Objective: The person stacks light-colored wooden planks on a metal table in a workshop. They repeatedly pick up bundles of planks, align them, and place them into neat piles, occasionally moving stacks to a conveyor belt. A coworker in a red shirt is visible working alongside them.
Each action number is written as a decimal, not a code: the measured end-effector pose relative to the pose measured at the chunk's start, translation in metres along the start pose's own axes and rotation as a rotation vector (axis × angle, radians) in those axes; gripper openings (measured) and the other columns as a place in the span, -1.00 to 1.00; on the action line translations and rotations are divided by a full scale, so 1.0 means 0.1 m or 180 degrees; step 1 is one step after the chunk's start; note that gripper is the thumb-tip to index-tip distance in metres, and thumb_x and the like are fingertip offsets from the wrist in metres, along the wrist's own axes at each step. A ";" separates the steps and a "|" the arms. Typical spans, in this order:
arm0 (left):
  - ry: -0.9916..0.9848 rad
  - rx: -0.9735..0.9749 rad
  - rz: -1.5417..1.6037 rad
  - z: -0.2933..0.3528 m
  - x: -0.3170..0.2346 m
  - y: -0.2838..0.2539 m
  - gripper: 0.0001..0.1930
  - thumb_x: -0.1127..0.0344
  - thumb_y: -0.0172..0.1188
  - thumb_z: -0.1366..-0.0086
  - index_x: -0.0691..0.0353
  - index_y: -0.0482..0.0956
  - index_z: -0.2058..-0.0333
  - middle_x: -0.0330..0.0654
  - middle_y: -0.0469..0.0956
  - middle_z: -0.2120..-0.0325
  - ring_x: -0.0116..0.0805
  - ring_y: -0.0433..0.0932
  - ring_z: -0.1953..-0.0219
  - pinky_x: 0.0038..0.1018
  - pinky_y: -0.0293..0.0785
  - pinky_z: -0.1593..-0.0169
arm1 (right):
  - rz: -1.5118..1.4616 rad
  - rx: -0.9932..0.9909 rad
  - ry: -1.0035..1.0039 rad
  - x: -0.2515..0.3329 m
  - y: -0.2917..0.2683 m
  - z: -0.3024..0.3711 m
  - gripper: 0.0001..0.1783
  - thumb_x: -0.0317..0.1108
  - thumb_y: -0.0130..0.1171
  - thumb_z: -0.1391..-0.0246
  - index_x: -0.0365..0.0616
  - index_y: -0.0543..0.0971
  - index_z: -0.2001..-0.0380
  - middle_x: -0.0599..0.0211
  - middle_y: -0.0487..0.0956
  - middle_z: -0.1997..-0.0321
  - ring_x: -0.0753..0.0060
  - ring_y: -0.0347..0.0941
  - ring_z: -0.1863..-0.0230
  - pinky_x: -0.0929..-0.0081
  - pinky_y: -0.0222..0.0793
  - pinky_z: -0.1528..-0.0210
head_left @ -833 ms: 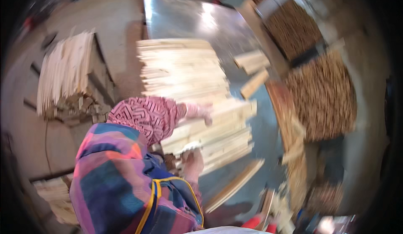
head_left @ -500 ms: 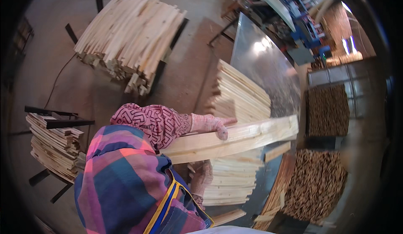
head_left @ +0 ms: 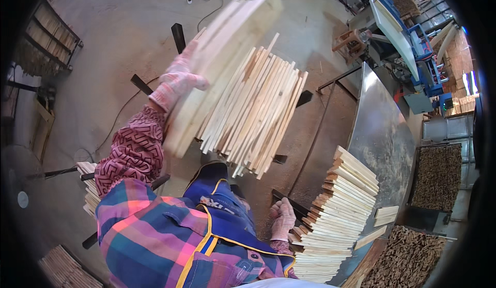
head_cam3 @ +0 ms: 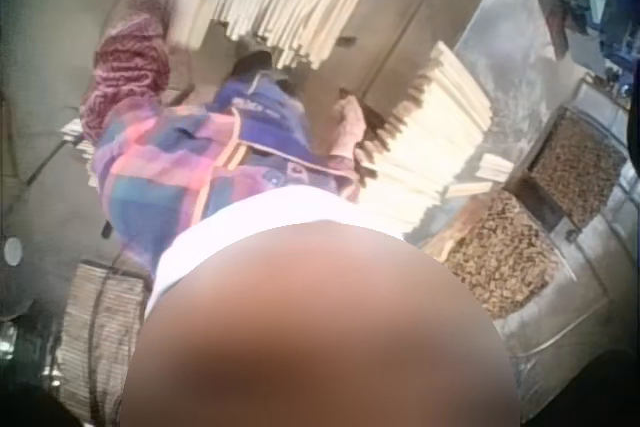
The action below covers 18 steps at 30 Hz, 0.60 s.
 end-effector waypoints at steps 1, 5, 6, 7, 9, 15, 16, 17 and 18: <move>-0.0288 -0.0204 -0.0571 -0.02 -0.10 -0.19 0.28 0.21 0.53 0.25 -0.07 -0.03 -0.48 0.09 0.20 -0.36 0.00 0.18 -0.40 -0.29 0.15 -0.43 | -0.0003 -0.0010 -0.0013 0.01 0.07 -0.04 -0.60 -0.35 0.19 -0.29 -0.31 0.52 -0.13 0.24 0.60 0.22 0.40 0.53 0.36 0.52 0.51 0.36; -0.1144 -0.0327 -0.1890 -0.23 -0.06 -0.35 0.36 0.08 0.57 0.23 -0.14 -0.18 -0.50 0.09 0.08 -0.39 0.07 0.06 -0.44 -0.20 0.14 -0.44 | 0.0527 -0.0329 -0.0011 0.25 0.51 -0.20 -0.62 -0.38 0.17 -0.30 -0.30 0.52 -0.13 0.27 0.60 0.23 0.43 0.53 0.38 0.53 0.53 0.34; -0.1366 -0.0124 -0.2075 -0.32 -0.05 -0.25 0.37 -0.02 0.57 0.17 -0.15 -0.23 -0.50 0.10 0.05 -0.40 0.10 0.03 -0.45 -0.19 0.11 -0.45 | 0.0599 -0.0234 0.0030 0.29 0.57 -0.24 -0.56 -0.33 0.19 -0.31 -0.30 0.50 -0.18 0.26 0.61 0.17 0.47 0.56 0.29 0.50 0.57 0.23; -0.1368 0.0029 -0.2217 -0.41 0.22 -0.08 0.34 -0.06 0.56 0.14 -0.16 -0.22 -0.50 0.10 0.04 -0.41 0.08 0.03 -0.45 -0.17 0.11 -0.44 | 0.0633 -0.0102 -0.0010 0.26 0.66 -0.27 -0.56 -0.33 0.19 -0.31 -0.31 0.50 -0.18 0.26 0.61 0.17 0.47 0.56 0.29 0.49 0.57 0.22; -0.1401 0.0372 -0.2431 -0.51 0.92 0.43 0.29 -0.13 0.53 0.08 -0.18 -0.20 -0.49 0.09 0.01 -0.42 0.03 0.03 -0.46 -0.14 0.11 -0.44 | 0.0781 0.0138 -0.0099 0.23 0.70 -0.32 -0.55 -0.32 0.19 -0.31 -0.31 0.49 -0.19 0.26 0.61 0.17 0.46 0.56 0.28 0.48 0.57 0.21; -0.1527 0.0462 -0.1592 -0.81 1.26 0.52 0.32 -0.19 0.52 0.06 0.00 -0.23 -0.50 0.17 0.02 -0.43 0.06 0.12 -0.44 -0.19 0.11 -0.45 | 0.0648 -0.0202 -0.0067 0.11 0.61 -0.13 -0.56 -0.34 0.19 -0.31 -0.35 0.50 -0.18 0.31 0.59 0.16 0.50 0.51 0.28 0.51 0.50 0.21; -0.1212 0.0201 -0.1427 -0.90 1.57 0.57 0.29 -0.16 0.52 0.03 0.05 -0.20 -0.49 0.14 0.12 -0.40 0.03 0.21 -0.39 -0.23 0.15 -0.43 | 0.0719 -0.0217 -0.0134 0.11 0.61 -0.07 -0.56 -0.33 0.18 -0.31 -0.35 0.51 -0.17 0.32 0.59 0.17 0.51 0.51 0.27 0.52 0.50 0.20; -0.1154 0.0133 -0.1340 -0.90 1.62 0.60 0.20 -0.11 0.51 -0.02 0.13 -0.09 -0.46 0.08 0.25 -0.34 -0.04 0.33 -0.31 -0.30 0.23 -0.38 | 0.0754 -0.0313 -0.0187 0.10 0.61 0.01 -0.56 -0.33 0.17 -0.31 -0.36 0.51 -0.16 0.33 0.60 0.18 0.52 0.51 0.26 0.53 0.50 0.18; -0.1079 0.0105 -0.1234 -0.91 1.66 0.67 0.11 -0.07 0.50 -0.06 0.20 0.02 -0.44 0.01 0.39 -0.28 -0.10 0.44 -0.23 -0.36 0.31 -0.34 | 0.0401 -0.0172 -0.0197 -0.04 0.41 0.00 -0.56 -0.31 0.15 -0.31 -0.35 0.52 -0.15 0.32 0.61 0.17 0.54 0.53 0.24 0.55 0.49 0.16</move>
Point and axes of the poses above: each hand's wrist, its own z-axis away from the middle knuckle, its own y-axis out of the palm, x = y × z, the point moved 1 cm from there along -z, towards the middle knuckle
